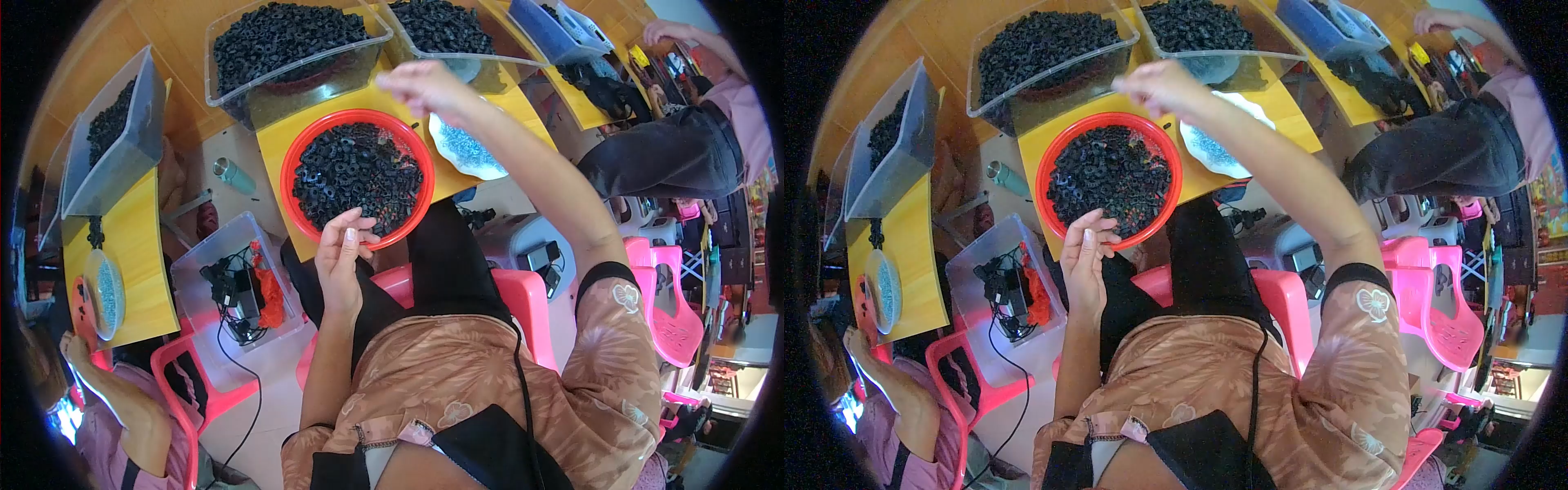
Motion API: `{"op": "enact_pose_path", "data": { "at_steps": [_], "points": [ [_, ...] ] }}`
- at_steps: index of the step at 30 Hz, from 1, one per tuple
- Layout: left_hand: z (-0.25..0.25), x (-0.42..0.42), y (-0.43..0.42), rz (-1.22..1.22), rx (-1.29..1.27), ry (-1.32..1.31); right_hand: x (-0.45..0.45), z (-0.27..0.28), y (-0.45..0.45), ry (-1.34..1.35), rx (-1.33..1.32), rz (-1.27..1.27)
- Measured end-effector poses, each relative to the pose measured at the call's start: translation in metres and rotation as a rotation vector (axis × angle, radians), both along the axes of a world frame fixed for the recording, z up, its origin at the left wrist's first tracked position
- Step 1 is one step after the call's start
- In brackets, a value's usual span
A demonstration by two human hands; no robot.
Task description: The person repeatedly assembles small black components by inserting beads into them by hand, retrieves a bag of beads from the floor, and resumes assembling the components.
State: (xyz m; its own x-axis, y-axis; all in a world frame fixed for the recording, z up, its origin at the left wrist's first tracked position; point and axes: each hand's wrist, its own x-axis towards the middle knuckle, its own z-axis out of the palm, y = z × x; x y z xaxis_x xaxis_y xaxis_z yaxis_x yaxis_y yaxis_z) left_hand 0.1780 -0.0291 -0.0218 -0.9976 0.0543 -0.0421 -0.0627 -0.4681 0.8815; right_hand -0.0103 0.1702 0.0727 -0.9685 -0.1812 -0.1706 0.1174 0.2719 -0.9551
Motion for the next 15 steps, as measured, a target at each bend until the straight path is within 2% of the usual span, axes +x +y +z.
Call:
{"op": "enact_pose_path", "data": {
  "at_steps": [1, 2, 5, 8, 11, 15],
  "points": [
    [0.0, 0.0, 0.0, 0.002, 0.0, -0.004, 0.006, -0.004, -0.012, -0.014, 0.185, 0.097],
    [0.001, -0.001, 0.0, 0.002, 0.001, -0.008, -0.004, -0.036, -0.016, 0.191, 0.337, 0.203],
    [-0.001, -0.001, -0.001, -0.001, -0.019, -0.003, 0.0, -0.047, -0.038, 0.31, 0.528, 0.304],
    [-0.001, -0.001, -0.001, -0.006, -0.017, -0.007, -0.013, -0.068, -0.049, 0.413, 0.632, 0.365],
    [0.002, -0.001, -0.002, -0.017, -0.006, -0.021, -0.008, -0.067, -0.057, 0.398, 0.74, 0.38],
    [0.002, -0.001, -0.003, -0.034, 0.002, -0.026, -0.008, -0.07, -0.058, 0.413, 0.731, 0.404]
  ]
}}
